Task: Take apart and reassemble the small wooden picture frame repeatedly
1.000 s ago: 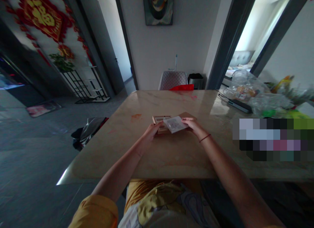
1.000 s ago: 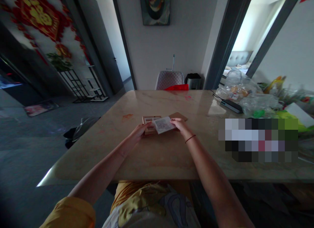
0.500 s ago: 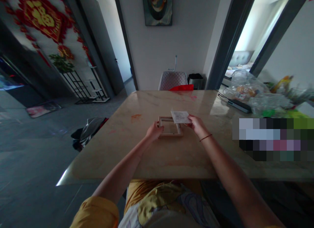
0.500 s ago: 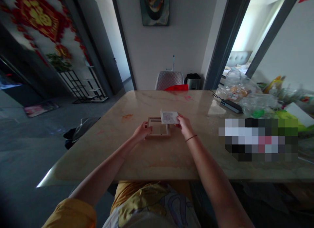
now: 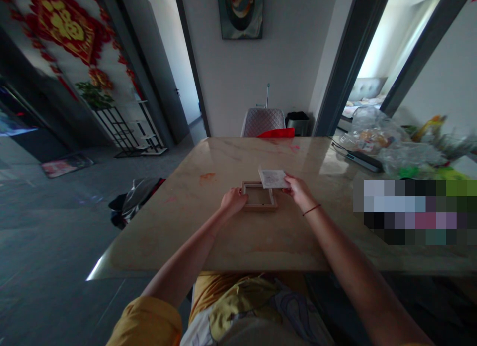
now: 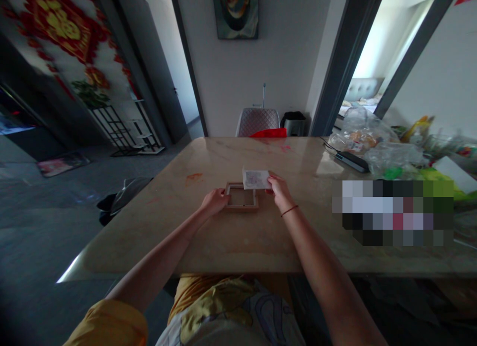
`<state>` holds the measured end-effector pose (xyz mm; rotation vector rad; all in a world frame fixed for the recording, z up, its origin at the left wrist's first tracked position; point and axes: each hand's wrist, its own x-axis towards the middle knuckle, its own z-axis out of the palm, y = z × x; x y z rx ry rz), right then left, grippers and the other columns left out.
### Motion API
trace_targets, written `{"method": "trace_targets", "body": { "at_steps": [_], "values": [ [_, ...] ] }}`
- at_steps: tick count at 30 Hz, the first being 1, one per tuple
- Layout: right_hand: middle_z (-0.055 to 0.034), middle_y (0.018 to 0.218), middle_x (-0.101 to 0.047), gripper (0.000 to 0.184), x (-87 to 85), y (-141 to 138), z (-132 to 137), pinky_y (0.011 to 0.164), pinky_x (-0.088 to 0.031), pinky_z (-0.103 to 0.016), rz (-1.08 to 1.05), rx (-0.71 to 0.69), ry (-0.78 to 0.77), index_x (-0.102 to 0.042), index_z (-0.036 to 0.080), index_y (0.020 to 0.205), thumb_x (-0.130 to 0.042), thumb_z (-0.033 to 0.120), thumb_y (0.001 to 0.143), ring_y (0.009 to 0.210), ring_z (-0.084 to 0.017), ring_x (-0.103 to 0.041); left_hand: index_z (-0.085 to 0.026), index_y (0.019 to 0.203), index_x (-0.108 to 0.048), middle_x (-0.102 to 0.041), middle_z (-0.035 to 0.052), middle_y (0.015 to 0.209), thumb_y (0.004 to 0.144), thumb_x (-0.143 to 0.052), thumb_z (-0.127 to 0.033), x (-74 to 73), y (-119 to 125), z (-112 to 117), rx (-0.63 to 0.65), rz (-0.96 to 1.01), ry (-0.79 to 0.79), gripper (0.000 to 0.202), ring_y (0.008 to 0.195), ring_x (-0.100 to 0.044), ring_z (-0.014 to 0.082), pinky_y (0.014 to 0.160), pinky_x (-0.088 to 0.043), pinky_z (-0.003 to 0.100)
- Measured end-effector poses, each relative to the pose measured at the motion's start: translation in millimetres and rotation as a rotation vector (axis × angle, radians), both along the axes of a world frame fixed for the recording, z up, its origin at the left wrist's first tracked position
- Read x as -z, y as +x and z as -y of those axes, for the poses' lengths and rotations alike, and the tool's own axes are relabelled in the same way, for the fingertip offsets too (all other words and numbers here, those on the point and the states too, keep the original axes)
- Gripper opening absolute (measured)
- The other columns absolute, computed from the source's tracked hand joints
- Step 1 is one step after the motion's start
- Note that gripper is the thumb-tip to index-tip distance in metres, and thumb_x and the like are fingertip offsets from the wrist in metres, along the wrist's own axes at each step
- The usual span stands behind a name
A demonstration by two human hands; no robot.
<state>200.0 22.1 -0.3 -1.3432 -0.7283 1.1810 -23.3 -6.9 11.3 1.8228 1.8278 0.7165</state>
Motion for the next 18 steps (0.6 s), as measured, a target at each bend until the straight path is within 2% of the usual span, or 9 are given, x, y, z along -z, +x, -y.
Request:
{"method": "trace_targets", "body": {
  "at_steps": [3,6,8,11,14,16,18],
  "values": [
    [-0.0057,0.083,-0.069,0.027,1.0,-2.2,0.2,0.041,-0.043,-0.018,0.022,0.0,0.003,-0.063,0.015,0.101,-0.055,0.016,0.076,0.06,-0.011,-0.059,-0.02,0.062,-0.063,-0.068,0.0106,0.074,0.068,-0.063,-0.025,-0.4,0.8,2.4,-0.002,0.019,-0.015,0.008,0.086,-0.064,0.0279,0.074,-0.043,0.032],
    [-0.0058,0.087,-0.068,0.027,2.2,-5.2,1.4,0.042,-0.043,-0.018,0.04,0.002,0.001,-0.063,0.016,0.101,-0.056,0.017,0.075,0.063,-0.012,-0.059,-0.02,0.068,-0.066,-0.067,0.0119,0.081,0.071,-0.064,-0.033,-1.2,1.3,4.6,-0.025,0.011,-0.002,0.013,0.088,-0.063,0.0283,0.075,-0.043,0.032],
    [-0.0056,0.089,-0.068,0.028,3.0,-7.5,3.0,0.043,-0.043,-0.018,0.056,-0.019,0.022,-0.064,0.017,0.1,-0.056,0.019,0.073,0.064,-0.012,-0.059,-0.02,0.079,-0.069,-0.066,0.0123,0.09,0.074,-0.062,-0.037,-3.2,1.9,5.9,-0.045,-0.008,0.091,0.019,0.09,-0.062,0.0276,0.076,-0.043,0.032],
    [-0.0054,0.09,-0.068,0.031,5.5,-11.4,5.1,0.044,-0.042,-0.019,0.107,-0.066,0.117,-0.065,0.017,0.1,-0.057,0.025,0.071,0.064,-0.012,-0.058,-0.021,0.09,-0.07,-0.066,0.0096,0.099,0.082,-0.053,-0.032,-8.2,3.4,7.1,-0.032,-0.037,0.288,0.022,0.09,-0.06,0.0228,0.076,-0.041,0.029],
    [-0.0051,0.092,-0.068,0.035,9.6,-16.1,4.7,0.049,-0.043,-0.02,0.151,-0.099,0.23,-0.064,0.016,0.101,-0.056,0.031,0.07,0.068,-0.014,-0.059,-0.021,0.085,-0.072,-0.068,0.0044,0.081,0.084,-0.049,-0.032,-11.0,5.4,6.6,0.008,0.073,0.268,0.025,0.073,-0.059,0.0169,0.062,-0.038,0.023],
    [-0.0049,0.093,-0.068,0.036,12.4,-19.9,3.4,0.056,-0.046,-0.022,0.154,-0.101,0.284,-0.063,0.017,0.101,-0.056,0.032,0.069,0.075,-0.015,-0.061,-0.02,0.077,-0.072,-0.061,0.0006,0.061,0.083,-0.052,-0.038,-9.9,6.8,5.0,0.028,0.19,0.198,0.028,0.059,-0.054,0.0138,0.053,-0.032,0.021],
    [-0.0051,0.093,-0.068,0.034,14.4,-24.2,2.7,0.064,-0.047,-0.023,0.15,-0.081,0.299,-0.062,0.017,0.099,-0.057,0.031,0.069,0.081,-0.015,-0.061,-0.018,0.069,-0.07,-0.053,-0.002,0.05,0.08,-0.054,-0.042,-6.9,8.1,2.7,0.052,0.304,0.158,0.031,0.051,-0.047,0.0112,0.049,-0.027,0.021]
  ]
}}
